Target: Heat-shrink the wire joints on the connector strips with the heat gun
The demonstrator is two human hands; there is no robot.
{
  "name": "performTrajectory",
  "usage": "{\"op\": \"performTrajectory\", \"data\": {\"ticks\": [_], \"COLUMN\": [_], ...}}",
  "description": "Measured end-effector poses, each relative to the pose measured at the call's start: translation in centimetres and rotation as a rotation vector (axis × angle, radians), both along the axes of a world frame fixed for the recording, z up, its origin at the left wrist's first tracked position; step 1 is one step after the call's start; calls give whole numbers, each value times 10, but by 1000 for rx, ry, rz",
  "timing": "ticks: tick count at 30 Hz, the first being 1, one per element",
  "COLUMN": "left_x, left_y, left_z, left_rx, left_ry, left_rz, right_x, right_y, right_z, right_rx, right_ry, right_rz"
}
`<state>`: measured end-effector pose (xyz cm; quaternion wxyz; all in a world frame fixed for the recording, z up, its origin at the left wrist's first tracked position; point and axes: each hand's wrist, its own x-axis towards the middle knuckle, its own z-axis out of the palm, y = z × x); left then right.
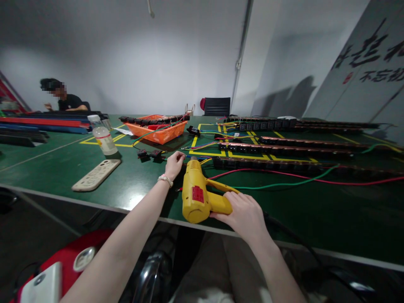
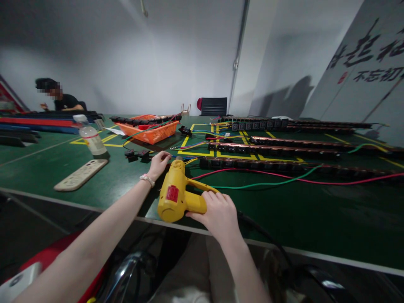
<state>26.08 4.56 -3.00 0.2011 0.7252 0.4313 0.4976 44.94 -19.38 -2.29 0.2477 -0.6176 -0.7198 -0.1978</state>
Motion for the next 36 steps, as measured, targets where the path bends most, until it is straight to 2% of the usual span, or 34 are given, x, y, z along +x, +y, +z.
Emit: {"op": "performTrajectory", "data": {"ticks": [11,16,20,26,32,36], "left_x": [1,1,1,2,3,1], "left_y": [3,3,2,0,0,3], "left_z": [-3,-4,-4,-2,-1,-2], "left_rx": [-17,-37,-62,-68,-153,-133], "left_ry": [-40,-51,-50,-40,-57,-12], "left_rz": [-28,-27,-29,-26,-35,-24], "right_x": [26,28,27,4,-29,-43], "right_y": [-15,-19,-21,-20,-11,-5], "right_z": [3,9,10,2,-4,-7], "right_rx": [12,-54,-44,17,81,93], "right_ry": [-28,16,18,38,71,99], "right_rz": [-62,8,77,36,-2,-37]}}
